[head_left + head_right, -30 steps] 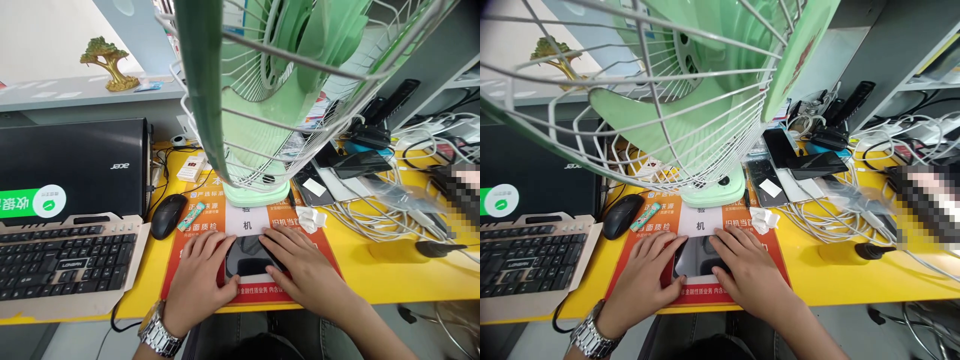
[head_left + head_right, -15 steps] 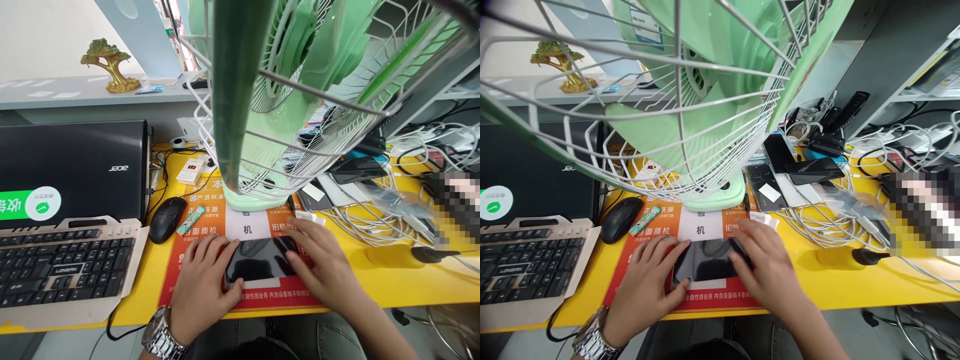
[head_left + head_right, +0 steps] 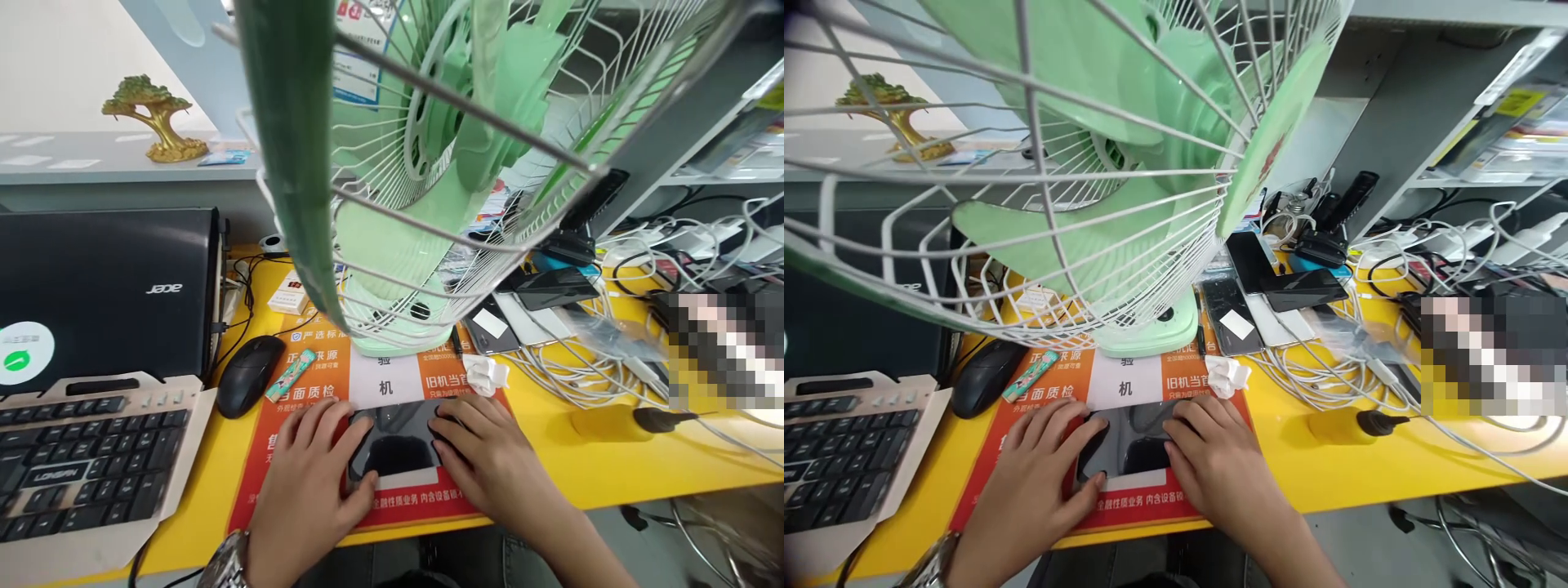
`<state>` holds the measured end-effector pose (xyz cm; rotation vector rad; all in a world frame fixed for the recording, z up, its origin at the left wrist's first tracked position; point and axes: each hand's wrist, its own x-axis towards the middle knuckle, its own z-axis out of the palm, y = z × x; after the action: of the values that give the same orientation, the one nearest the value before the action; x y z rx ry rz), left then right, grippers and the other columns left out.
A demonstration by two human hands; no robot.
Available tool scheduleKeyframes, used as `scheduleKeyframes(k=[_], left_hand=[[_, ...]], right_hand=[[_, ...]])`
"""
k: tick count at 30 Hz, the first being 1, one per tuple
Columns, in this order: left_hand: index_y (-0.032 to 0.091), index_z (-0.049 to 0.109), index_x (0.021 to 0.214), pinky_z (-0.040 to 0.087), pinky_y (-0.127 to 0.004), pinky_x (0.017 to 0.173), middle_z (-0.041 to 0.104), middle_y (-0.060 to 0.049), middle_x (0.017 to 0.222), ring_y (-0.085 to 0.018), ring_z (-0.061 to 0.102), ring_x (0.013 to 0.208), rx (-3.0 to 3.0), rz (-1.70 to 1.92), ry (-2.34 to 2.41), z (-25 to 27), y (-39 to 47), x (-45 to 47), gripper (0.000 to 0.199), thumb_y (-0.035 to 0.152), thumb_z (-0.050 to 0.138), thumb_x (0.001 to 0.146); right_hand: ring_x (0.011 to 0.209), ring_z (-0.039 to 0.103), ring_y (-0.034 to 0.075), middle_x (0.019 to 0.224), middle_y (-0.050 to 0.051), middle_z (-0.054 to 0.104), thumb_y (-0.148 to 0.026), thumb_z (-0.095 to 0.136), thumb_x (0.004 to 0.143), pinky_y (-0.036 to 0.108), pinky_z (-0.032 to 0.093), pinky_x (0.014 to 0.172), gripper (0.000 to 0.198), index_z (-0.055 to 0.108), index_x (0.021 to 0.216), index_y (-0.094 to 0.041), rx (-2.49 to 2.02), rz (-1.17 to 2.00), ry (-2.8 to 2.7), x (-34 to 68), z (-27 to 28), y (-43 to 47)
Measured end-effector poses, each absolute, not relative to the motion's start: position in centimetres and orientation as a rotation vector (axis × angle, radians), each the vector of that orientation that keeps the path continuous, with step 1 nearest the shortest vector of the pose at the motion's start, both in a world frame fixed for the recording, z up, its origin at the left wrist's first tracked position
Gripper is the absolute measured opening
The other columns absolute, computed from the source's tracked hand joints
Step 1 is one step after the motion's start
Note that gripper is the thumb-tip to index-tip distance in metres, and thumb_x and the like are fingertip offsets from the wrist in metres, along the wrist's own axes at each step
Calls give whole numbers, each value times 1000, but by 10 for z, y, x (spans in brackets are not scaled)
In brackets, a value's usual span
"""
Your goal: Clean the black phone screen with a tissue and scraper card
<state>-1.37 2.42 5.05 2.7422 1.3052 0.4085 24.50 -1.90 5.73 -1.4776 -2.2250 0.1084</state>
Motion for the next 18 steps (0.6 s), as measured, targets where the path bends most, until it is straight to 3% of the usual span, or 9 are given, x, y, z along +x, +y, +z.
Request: scheduleKeyframes(k=[7,18], left_hand=[[28,56,124,37,-56,103,56,-9,130,-34,48,125,2760,398,1296,50,25,-13,39,32,58,86],[29,54,128,34,-53,105,56,-8,131,-32,47,126,2778,397,1270,49,24,-17,41,34,58,88]], right_hand=[[97,60,26,100,7,69,-22,55,94,44,45,90,14,68,98,-21,-1588,-7,-2045,249,53,-20],[108,56,26,106,6,69,-25,52,97,43,41,95,18,66,107,-21,-1529,104,-2130,208,52,-19]])
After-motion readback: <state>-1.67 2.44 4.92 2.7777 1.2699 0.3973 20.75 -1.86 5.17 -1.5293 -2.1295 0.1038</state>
